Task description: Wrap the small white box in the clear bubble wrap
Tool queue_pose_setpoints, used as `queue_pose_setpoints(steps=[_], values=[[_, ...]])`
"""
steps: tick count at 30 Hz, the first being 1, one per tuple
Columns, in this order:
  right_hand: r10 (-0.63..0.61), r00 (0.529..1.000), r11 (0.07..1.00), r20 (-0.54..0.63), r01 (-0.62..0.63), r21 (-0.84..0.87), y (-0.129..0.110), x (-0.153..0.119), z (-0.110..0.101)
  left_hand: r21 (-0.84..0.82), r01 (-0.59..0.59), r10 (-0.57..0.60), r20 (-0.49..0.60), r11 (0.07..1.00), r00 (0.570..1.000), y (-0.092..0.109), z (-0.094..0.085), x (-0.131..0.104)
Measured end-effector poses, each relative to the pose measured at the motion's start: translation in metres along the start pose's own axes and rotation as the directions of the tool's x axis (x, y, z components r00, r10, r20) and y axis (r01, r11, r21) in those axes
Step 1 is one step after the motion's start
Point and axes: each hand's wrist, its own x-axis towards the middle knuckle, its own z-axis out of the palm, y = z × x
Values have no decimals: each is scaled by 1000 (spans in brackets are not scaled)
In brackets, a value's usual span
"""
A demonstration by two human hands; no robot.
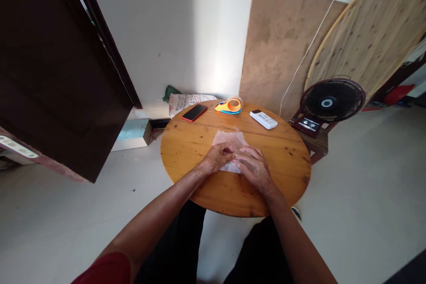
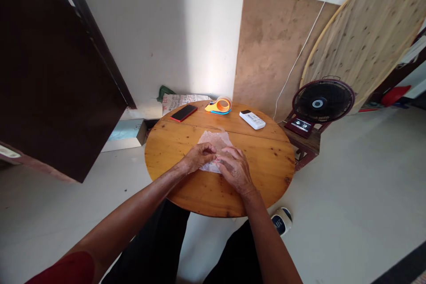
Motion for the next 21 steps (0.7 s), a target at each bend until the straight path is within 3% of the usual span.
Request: queue_pose_setpoints(steps=[7,10,12,16,21], values=[[5,1000,1000,-2,-5,0,-2,1,0,152,42,-44,7,987,999,8,-32,-17],[4,1000,1000,-4,-4,10,-2,1,1,137,98,-99,3,986,995,1,-33,-16],[1,1000,1000,-4,-1,11,-2,1,1,212,130,-127,-26,969,992,-3,-31,-12],[-11,1000,1000,-7,11,-4,-4,1,0,495,118,-103,-57,861,993,-3,-30,-5],[-15,1000,1000,8,15,-20,-7,0,-1,711,135,-84,-107,690,991,5,-41,-8]])
